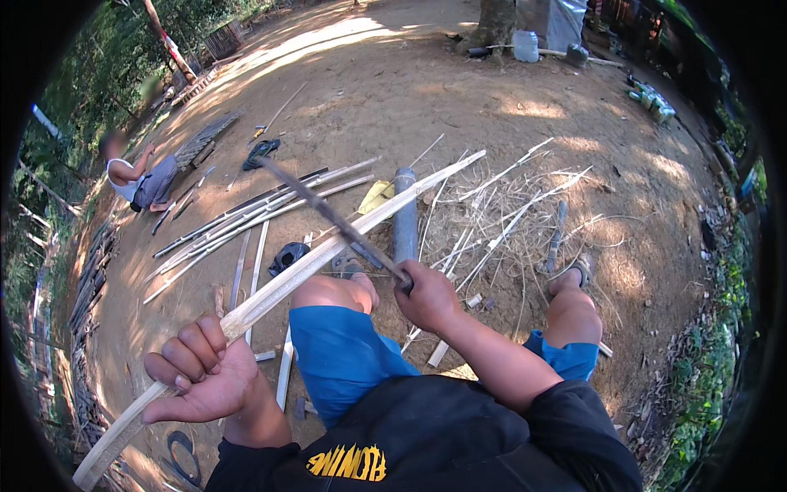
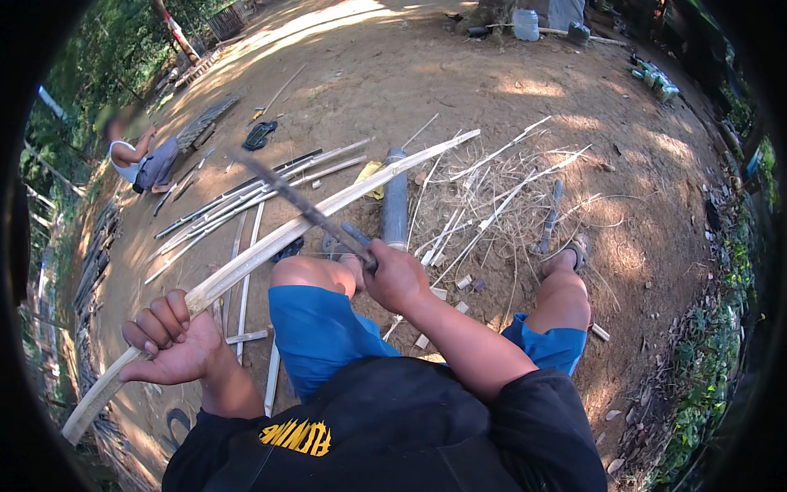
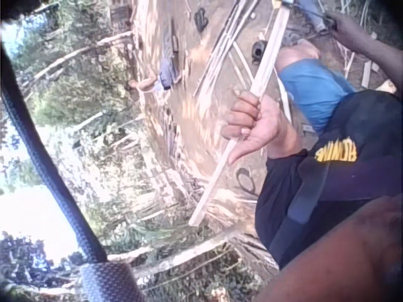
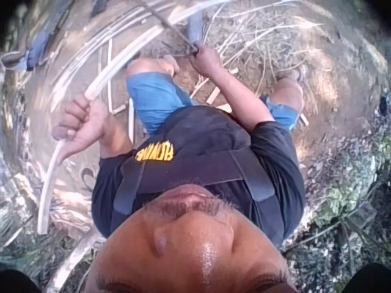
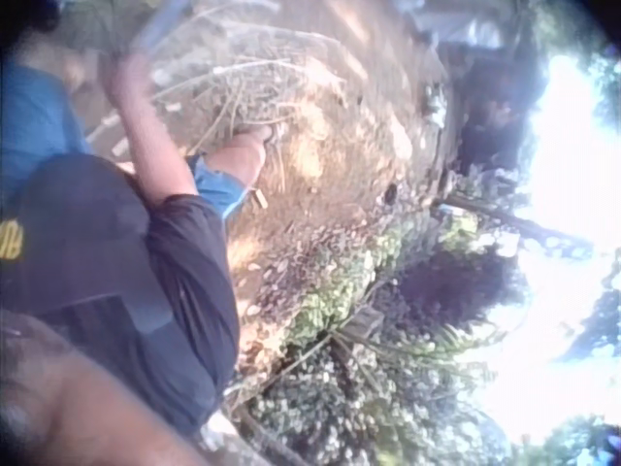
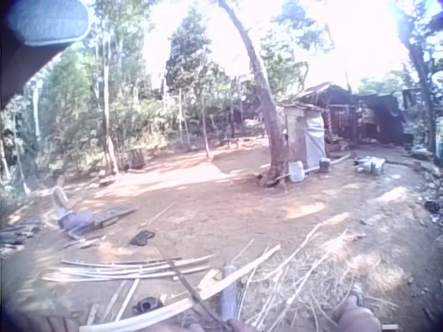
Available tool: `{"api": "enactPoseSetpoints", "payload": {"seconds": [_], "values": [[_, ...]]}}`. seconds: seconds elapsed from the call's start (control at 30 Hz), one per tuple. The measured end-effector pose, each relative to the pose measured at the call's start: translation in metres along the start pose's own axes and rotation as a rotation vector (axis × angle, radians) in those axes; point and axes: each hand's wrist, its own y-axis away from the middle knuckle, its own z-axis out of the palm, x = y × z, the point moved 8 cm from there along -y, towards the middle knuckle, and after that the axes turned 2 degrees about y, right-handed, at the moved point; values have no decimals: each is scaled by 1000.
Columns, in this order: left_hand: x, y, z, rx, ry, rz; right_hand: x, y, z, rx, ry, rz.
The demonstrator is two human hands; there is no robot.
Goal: The person shapes a long piece of wood by shaving off thin strips from its surface using a large knife.
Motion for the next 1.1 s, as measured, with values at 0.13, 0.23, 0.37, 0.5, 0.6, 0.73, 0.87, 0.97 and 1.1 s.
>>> {"api": "enactPoseSetpoints", "payload": {"seconds": [0.13, 0.23, 0.37, 0.5, 0.6, 0.73, 0.87, 0.97, 1.1], "values": [[0, 11, -7, 102, -77, 5, 38, -14, -1, 134, 49, 7], [5, 12, -11, 194, -150, 37, -22, -2, 6, 59, 14, -109], [1, 13, 6, 156, -148, 18, 15, -22, 1, 77, 35, -52], [-1, 20, 5, 155, -126, 24, 64, -33, -12, 126, 93, 145], [5, 18, -2, 223, -159, 46, 3, -14, 7, -23, 44, -30], [-2, 17, 7, 156, -145, 13, 66, -46, -6, 66, 64, 31], [5, 21, 2, 231, -231, 32, 96, -61, -26, 44, 174, 183], [10, 21, -7, 264, -225, 85, 28, -25, -2, -65, 100, -46], [1, 17, 8, 223, -199, 62, 78, -56, -9, 117, 187, -21]]}}
